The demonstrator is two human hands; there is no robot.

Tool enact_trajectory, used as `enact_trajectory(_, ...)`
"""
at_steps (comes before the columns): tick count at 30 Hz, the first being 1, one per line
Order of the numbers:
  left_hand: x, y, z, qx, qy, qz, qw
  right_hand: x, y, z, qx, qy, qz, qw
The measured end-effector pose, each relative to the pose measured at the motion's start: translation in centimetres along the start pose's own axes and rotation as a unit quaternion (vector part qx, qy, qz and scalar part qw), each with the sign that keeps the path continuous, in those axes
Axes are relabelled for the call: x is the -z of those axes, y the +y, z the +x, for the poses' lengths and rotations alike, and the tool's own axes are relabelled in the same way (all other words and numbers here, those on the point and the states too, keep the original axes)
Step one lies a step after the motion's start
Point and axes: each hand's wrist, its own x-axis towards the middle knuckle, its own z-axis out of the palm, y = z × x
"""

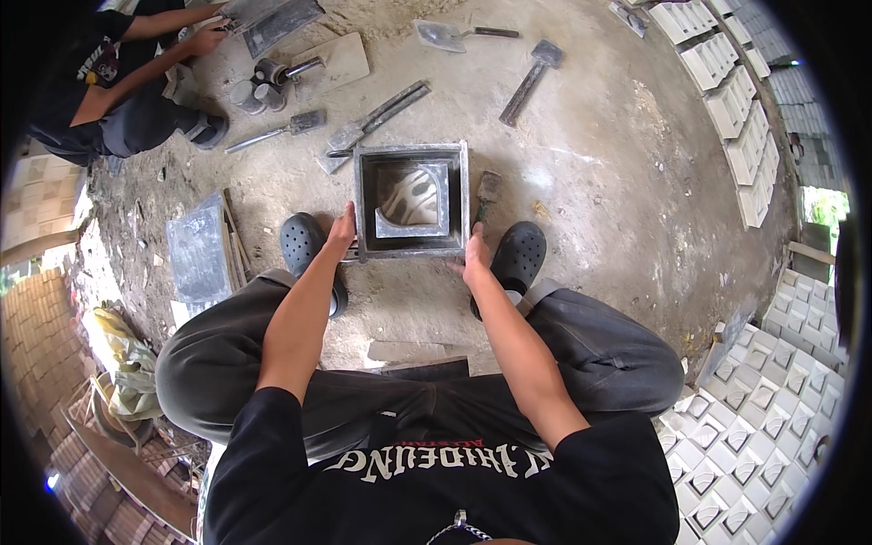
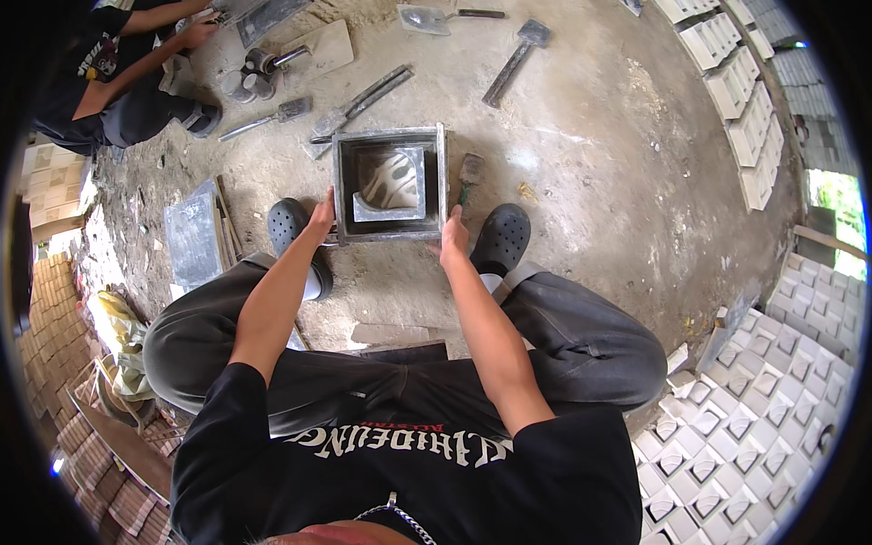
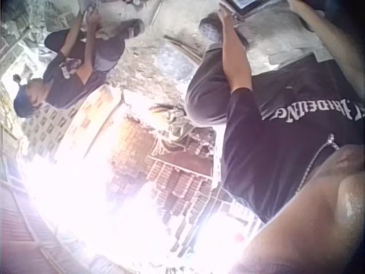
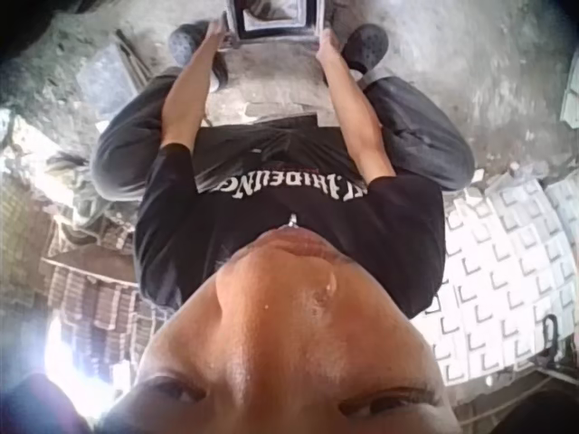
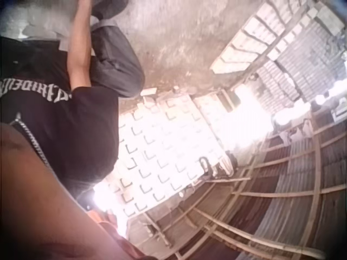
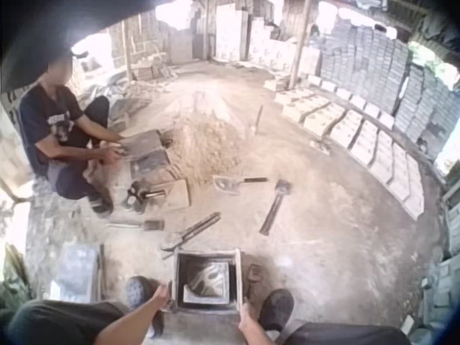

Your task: The person prepares a mold by wiping its interior, places decorative inserts inside, and then fills the mold with a concrete mixture using a trowel.

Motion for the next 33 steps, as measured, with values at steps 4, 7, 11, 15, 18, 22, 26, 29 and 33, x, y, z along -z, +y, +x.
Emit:
enact_trajectory(4, 13.4, -5.2, 6.4, -0.124, 0.094, 0.076, 0.985, -6.5, -0.6, -1.7, -0.129, -0.177, -0.001, 0.976)
enact_trajectory(7, 1.9, -4.6, 5.4, -0.051, 0.062, 0.219, 0.972, 0.4, 0.1, 2.5, -0.075, -0.125, 0.014, 0.989)
enact_trajectory(11, 1.5, -1.1, 1.2, -0.057, 0.126, 0.253, 0.957, -0.3, 0.4, 2.4, -0.071, -0.099, 0.031, 0.992)
enact_trajectory(15, 2.1, 0.1, -1.1, -0.045, 0.168, 0.21, 0.962, -1.4, 0.9, 1.3, -0.082, -0.118, 0.032, 0.989)
enact_trajectory(18, 1.8, 1.0, -0.5, -0.023, 0.172, 0.194, 0.966, -1.1, 0.9, 1.5, -0.074, -0.116, 0.041, 0.99)
enact_trajectory(22, 0.7, -0.2, 0.7, -0.1, 0.138, 0.23, 0.958, 1.3, -0.4, 2.5, -0.07, -0.115, -0.063, 0.989)
enact_trajectory(26, 8.0, 1.0, 2.0, -0.117, 0.106, 0.173, 0.972, -3.9, -4.4, -0.6, 0.147, -0.022, -0.339, 0.929)
enact_trajectory(29, 0.8, 5.1, -2.2, -0.123, 0.152, -0.103, 0.975, -2.3, -4.9, -0.6, 0.413, 0.052, -0.418, 0.807)
enact_trajectory(33, -2.2, 7.0, -8.6, -0.363, 0.142, 0.096, 0.916, -4.7, -3.9, -1.5, 0.564, 0.039, -0.404, 0.719)
